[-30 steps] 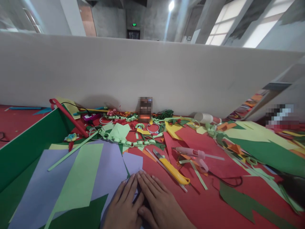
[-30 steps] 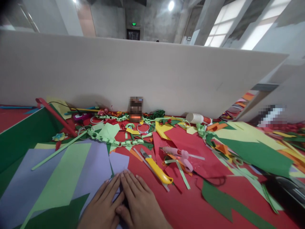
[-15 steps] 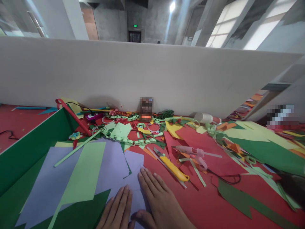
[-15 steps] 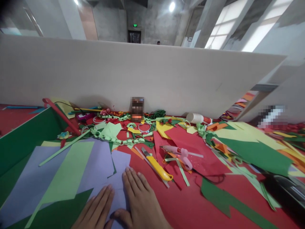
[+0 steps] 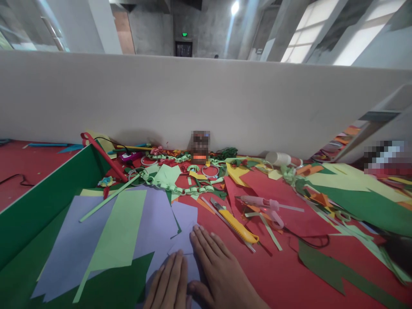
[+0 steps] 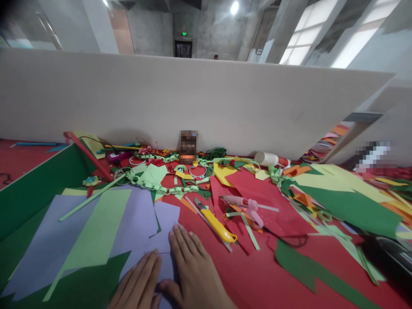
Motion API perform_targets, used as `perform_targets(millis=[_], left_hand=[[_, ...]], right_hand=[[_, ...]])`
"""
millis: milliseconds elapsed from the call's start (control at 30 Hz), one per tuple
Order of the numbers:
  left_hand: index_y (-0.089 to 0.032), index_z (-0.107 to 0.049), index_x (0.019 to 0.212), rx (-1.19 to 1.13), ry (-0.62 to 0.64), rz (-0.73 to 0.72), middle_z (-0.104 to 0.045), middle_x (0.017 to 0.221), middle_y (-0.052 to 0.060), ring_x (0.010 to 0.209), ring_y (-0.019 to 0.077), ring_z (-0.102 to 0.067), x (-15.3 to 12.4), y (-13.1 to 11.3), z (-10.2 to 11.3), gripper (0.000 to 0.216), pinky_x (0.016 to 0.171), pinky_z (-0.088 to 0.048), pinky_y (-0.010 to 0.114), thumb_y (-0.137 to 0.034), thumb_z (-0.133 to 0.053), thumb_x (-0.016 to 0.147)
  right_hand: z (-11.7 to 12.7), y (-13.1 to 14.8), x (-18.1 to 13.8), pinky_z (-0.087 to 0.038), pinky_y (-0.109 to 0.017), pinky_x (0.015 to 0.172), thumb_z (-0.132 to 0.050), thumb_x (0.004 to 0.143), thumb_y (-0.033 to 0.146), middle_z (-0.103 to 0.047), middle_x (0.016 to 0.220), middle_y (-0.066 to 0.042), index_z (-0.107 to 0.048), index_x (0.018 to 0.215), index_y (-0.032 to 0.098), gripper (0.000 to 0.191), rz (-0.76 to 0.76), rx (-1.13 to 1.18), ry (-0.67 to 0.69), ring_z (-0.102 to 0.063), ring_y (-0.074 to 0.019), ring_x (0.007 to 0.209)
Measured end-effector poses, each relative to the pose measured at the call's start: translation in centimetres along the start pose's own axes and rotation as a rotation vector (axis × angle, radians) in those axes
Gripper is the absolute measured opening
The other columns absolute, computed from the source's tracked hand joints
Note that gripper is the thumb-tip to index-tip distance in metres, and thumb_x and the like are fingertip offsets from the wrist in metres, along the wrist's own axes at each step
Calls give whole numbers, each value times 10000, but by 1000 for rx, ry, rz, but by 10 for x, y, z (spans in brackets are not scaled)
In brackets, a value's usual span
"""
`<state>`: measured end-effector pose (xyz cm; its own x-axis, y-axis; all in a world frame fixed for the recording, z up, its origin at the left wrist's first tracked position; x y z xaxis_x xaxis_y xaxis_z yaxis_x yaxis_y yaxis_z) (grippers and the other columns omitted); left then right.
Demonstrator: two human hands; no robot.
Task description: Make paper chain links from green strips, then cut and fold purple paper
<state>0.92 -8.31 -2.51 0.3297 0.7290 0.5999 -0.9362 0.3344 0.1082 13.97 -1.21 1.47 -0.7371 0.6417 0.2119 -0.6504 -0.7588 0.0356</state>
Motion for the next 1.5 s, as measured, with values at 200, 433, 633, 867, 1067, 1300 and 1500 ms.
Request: perform_targets(millis=[200, 433, 633, 867, 1067, 1300, 1500], left_hand=[[-172, -302, 1634, -12, 32, 25, -708, 1372, 32, 1244, 191, -649, 9, -1, -13, 610, 1061, -437, 336, -205, -389, 1032], [-260, -460, 1568, 3, 60, -119, -711, 1363, -1, 1216, 200, -637, 6, 15, -6, 581, 1147, -346, 322, -266, -494, 987], [-294, -480, 1544, -38, 75, 34, -714, 1344, 25, 1215, 227, -638, -1, 11, -11, 632, 1168, -307, 395, -160, -465, 926], [-264, -642, 1372, -46, 117, -85, -754, 1237, 40, 1093, 244, -687, 15, 18, 1, 536, 958, -441, 387, -146, -524, 862], [-219, -668, 1255, -198, 310, -110, -706, 1337, 69, 1178, 269, -656, 72, 21, -1, 403, 938, -471, 388, -92, -497, 912], [-226, -622, 1263, -661, 731, -118, -649, 1324, 88, 1256, 295, -548, 140, 1, -20, 352, 1059, -405, 427, -199, -648, 913], [-215, -639, 911, -775, 806, 14, -666, 1114, 55, 1076, 291, -570, 147, 14, -34, 155, 894, -398, 376, -173, -741, 802]], right_hand=[[1, 3, -1, -394, -375, 1186, -535, 1010, 485, -369, 1641, -119, -374, 1595, 104, 716, 19, -99, -12, -418, -249, 1494], [-2, 11, -19, -363, -317, 1183, -500, 1028, 469, -511, 1572, -59, -452, 1556, 151, 619, 92, -116, -85, -499, -198, 1428], [16, -15, -56, -336, -365, 1189, -544, 1002, 419, -555, 1535, -69, -453, 1550, 109, 636, 43, -252, -124, -529, -218, 1392], [27, -36, -73, -443, -387, 1129, -580, 992, 345, -518, 1563, -47, -439, 1560, 146, 618, -61, -175, -76, -555, -239, 1382], [34, -64, -75, -566, -384, 1013, -460, 1047, 310, -665, 1417, -87, -577, 1445, 224, 424, -476, 182, -154, -659, -248, 1263], [52, -72, -25, -551, -384, 995, -444, 1035, 247, -711, 1296, -91, -632, 1319, 252, 341, -490, 494, -301, -670, -236, 1202], [42, -89, 7, -544, -360, 936, -452, 1043, 296, -743, 1171, -81, -662, 1174, 228, 256, -512, 735, -411, -703, -225, 1082]])
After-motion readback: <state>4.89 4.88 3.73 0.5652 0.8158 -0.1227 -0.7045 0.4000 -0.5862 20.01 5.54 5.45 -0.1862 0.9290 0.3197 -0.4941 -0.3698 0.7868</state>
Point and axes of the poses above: each hand's wrist, its own x-axis towards the middle knuckle, its own z-axis out of the back of the hand, y = z × x, the point moved 7 cm from there along x, towards the middle knuckle
